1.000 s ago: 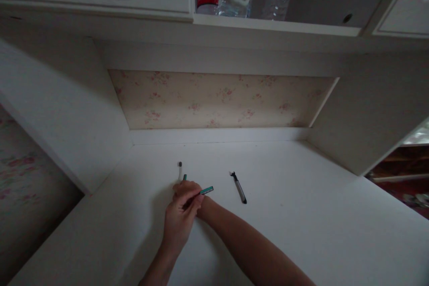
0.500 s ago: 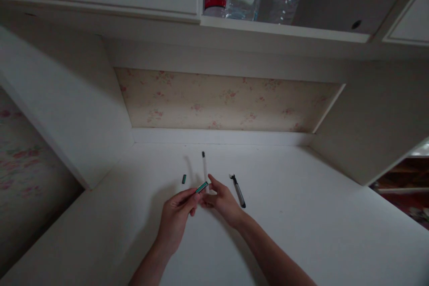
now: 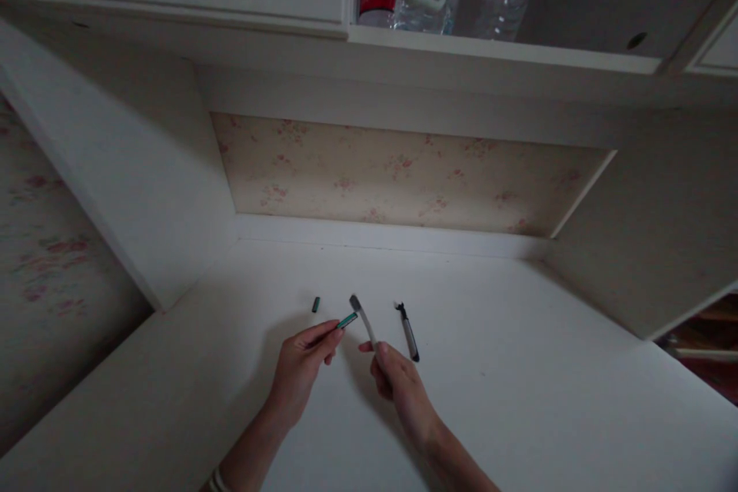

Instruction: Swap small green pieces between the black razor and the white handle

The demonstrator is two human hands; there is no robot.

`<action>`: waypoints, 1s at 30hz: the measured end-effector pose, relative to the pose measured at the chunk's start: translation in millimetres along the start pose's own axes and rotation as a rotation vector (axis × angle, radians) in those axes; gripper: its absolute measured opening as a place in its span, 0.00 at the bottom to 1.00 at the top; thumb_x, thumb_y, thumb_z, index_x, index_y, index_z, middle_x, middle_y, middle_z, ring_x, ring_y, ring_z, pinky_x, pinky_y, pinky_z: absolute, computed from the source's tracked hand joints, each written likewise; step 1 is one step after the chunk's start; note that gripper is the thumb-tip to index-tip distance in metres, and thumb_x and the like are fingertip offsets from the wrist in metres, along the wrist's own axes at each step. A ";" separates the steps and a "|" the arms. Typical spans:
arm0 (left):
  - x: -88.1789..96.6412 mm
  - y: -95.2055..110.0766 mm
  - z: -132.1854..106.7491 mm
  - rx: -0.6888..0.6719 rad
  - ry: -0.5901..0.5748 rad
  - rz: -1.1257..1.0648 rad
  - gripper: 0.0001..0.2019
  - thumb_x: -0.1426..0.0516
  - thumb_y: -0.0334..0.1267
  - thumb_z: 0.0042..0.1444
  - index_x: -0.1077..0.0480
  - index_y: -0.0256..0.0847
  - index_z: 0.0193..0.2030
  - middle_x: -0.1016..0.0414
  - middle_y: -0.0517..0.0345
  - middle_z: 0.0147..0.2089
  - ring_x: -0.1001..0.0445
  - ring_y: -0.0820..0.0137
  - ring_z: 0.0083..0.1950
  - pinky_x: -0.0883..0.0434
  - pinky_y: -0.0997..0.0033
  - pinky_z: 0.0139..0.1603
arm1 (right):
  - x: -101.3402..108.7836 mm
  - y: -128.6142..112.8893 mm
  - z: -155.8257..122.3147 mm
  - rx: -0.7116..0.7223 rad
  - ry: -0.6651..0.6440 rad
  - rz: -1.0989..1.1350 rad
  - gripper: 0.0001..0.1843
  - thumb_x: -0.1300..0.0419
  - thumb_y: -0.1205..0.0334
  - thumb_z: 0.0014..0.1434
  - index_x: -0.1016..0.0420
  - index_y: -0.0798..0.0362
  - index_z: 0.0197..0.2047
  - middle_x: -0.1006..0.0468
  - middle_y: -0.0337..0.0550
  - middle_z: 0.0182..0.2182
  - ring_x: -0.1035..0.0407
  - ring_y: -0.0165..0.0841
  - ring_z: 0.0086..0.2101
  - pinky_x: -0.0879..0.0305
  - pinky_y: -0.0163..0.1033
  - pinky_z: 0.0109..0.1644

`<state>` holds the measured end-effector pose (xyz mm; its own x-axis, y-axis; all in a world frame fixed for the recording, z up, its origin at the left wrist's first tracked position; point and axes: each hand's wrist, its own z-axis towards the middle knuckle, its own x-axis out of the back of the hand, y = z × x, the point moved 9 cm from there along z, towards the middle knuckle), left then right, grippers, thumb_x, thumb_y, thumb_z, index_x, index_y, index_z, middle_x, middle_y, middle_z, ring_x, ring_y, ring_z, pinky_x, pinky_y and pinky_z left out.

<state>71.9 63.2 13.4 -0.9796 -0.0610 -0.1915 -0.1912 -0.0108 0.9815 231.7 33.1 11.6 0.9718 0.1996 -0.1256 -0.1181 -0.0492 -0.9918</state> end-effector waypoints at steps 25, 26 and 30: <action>9.9 -1.8 3.9 0.006 0.040 -0.042 0.17 0.36 0.44 0.46 0.22 0.36 0.41 0.27 0.57 0.27 0.38 0.73 0.29 0.39 0.73 0.32 | -5.4 2.0 -1.8 0.100 0.046 -0.352 0.21 0.51 0.45 0.63 0.27 0.52 0.39 0.38 0.35 0.23 0.45 0.29 0.24 0.49 0.33 0.27; 10.0 -1.8 4.1 0.005 0.041 -0.053 0.18 0.36 0.44 0.46 0.22 0.36 0.42 0.26 0.55 0.29 0.38 0.73 0.29 0.38 0.72 0.33 | -3.0 3.2 -1.6 0.090 0.067 -0.344 0.21 0.51 0.44 0.63 0.28 0.52 0.39 0.39 0.35 0.22 0.45 0.29 0.24 0.49 0.33 0.27; 8.9 0.4 3.9 -0.013 0.034 -0.012 0.17 0.37 0.45 0.47 0.22 0.37 0.41 0.28 0.58 0.26 0.38 0.73 0.29 0.39 0.73 0.32 | -9.2 7.8 -1.3 0.066 0.010 -0.335 0.21 0.51 0.44 0.62 0.29 0.52 0.37 0.40 0.33 0.21 0.47 0.28 0.22 0.50 0.33 0.26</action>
<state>62.8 66.6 12.1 -0.9745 -0.0949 -0.2033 -0.2019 -0.0247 0.9791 222.2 29.6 5.1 0.9606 0.1844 0.2078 0.1959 0.0809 -0.9773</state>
